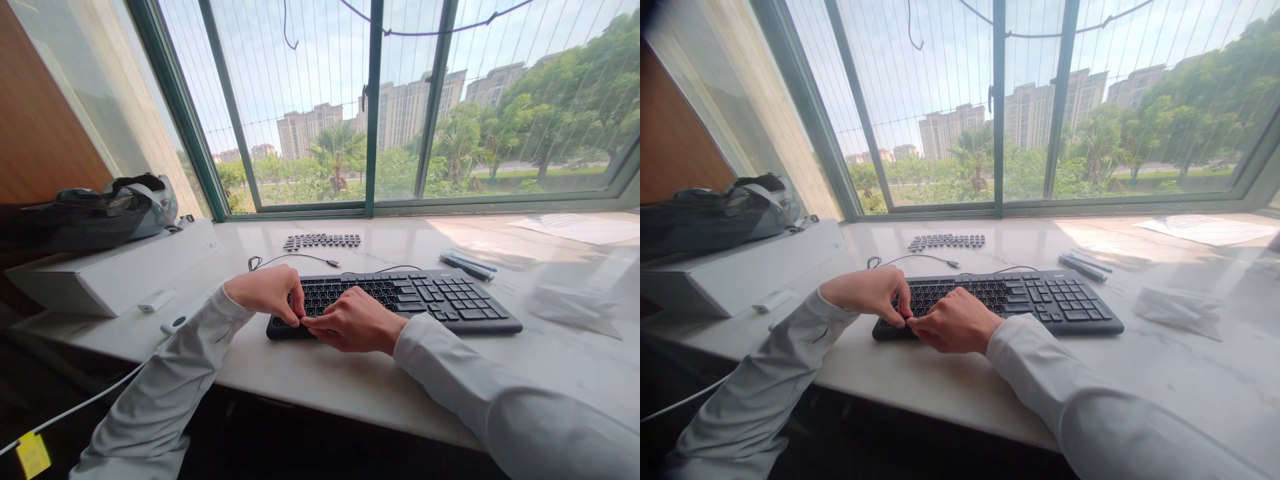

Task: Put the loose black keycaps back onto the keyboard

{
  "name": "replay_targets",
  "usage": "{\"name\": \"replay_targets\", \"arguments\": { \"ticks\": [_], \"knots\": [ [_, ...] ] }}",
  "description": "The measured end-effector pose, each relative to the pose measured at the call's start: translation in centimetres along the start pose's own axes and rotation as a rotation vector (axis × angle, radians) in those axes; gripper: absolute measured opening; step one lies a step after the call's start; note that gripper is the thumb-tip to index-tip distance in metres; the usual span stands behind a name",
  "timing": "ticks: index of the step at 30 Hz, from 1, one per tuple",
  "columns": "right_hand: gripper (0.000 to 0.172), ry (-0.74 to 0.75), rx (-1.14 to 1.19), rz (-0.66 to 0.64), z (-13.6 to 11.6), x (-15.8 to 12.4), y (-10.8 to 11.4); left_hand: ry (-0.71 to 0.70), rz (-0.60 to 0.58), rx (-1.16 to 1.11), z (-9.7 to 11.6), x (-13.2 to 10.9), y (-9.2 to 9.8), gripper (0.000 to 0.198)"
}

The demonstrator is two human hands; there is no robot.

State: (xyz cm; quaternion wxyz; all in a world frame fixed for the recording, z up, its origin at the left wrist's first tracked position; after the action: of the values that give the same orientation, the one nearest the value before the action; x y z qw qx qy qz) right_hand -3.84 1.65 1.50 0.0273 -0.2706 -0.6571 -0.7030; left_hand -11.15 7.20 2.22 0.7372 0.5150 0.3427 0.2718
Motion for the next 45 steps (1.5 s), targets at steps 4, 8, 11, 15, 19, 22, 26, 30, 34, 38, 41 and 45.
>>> {"name": "replay_targets", "arguments": {
  "ticks": [4, 8, 11, 15, 19, 22, 26, 30, 34, 38, 41, 45],
  "knots": [
    [0.031, -0.01, 0.002, 0.007, 0.0, 0.0, 0.1, -0.026, -0.033, -0.061, -0.8, 0.4, -0.3, 0.02],
    [0.031, -0.031, 0.006, -0.003, 0.1, 0.0, 0.2, -0.044, -0.038, -0.101, -1.3, 0.5, -0.6, 0.019],
    [0.031, -0.031, 0.013, -0.004, 0.1, 0.0, 0.3, -0.038, -0.069, -0.114, -1.7, 0.7, -0.8, 0.023],
    [0.032, -0.027, 0.02, -0.003, 0.0, 0.0, 0.3, -0.011, -0.069, -0.092, -2.3, 1.2, -0.5, 0.027],
    [0.032, -0.03, 0.001, -0.001, -0.1, 0.1, 0.2, 0.016, -0.108, -0.088, -2.9, 1.7, -1.0, 0.033],
    [0.032, -0.022, -0.024, -0.005, -0.3, 0.1, 0.0, 0.054, -0.153, -0.098, -3.6, 2.0, -1.6, 0.037],
    [0.031, -0.016, -0.03, -0.004, -0.6, 0.3, -0.1, 0.076, -0.2, -0.112, -4.0, 2.3, -2.1, 0.04],
    [0.031, -0.014, -0.031, -0.003, -0.8, 0.5, -0.2, 0.104, -0.244, -0.071, -3.7, 2.5, -2.2, 0.039],
    [0.031, -0.019, -0.051, 0.009, -0.7, 0.6, -0.5, 0.135, -0.236, 0.001, -3.1, 2.8, -1.9, 0.036],
    [0.029, 0.031, -0.05, 0.036, -0.8, 0.4, -0.6, 0.118, -0.178, -0.049, -3.3, 2.5, -1.6, 0.037],
    [0.029, 0.028, -0.054, 0.093, -0.5, 0.3, 0.0, 0.053, -0.082, -0.167, -4.4, 2.3, -0.8, 0.038],
    [0.032, -0.066, -0.049, 0.163, 0.0, 0.2, 1.3, 0.192, 0.296, -0.133, -8.8, 2.2, 2.7, 0.037]
  ]
}}
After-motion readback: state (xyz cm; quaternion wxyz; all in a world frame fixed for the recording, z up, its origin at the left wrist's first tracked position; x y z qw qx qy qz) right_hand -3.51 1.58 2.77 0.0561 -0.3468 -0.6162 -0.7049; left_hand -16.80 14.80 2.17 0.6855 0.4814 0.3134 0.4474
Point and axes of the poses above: each hand's wrist, its own x-axis towards the middle knuckle, its own y-axis out of the back of the hand, z = x × y, the point moved 9 cm from there along x, towards the middle knuckle, and after that the axes turned 7 degrees about x, right-handed, at the moved point
